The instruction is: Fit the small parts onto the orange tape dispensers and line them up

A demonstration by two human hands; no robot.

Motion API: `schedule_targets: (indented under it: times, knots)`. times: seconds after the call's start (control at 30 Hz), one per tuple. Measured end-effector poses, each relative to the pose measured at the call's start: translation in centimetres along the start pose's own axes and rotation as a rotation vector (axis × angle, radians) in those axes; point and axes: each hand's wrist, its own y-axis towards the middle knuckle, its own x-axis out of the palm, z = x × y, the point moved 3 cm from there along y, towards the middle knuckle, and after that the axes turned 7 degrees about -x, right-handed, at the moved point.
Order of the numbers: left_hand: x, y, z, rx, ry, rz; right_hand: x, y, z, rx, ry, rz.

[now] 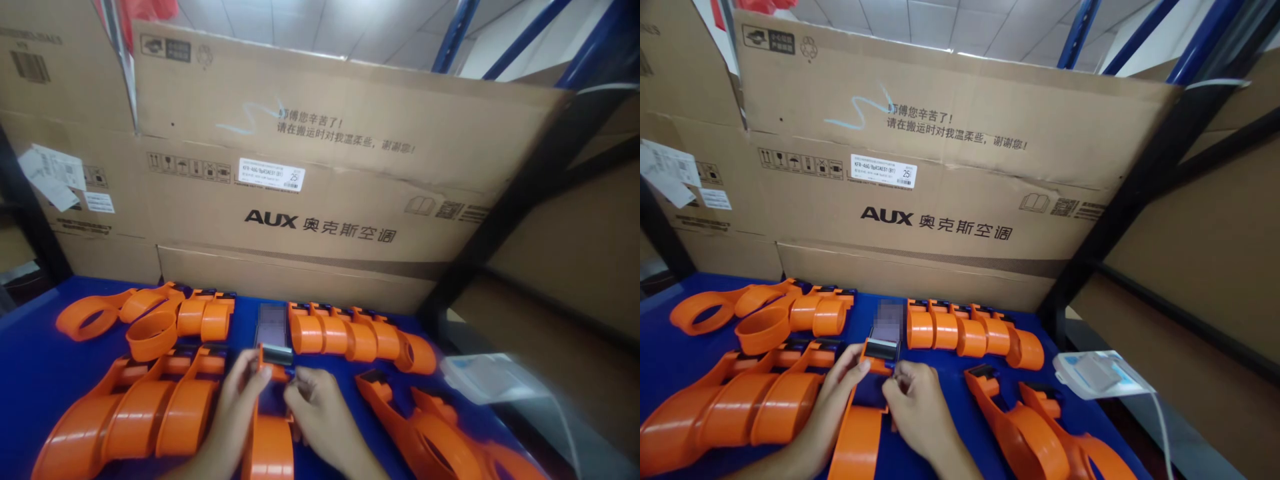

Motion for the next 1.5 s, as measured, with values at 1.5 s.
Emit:
schedule_targets:
  times: [1.5]
  knots:
    - [0.2, -0.5, 1.2, 0.273, 0.133, -0.066, -3.0, 0.9, -0.3, -0.209, -0.176, 0.041]
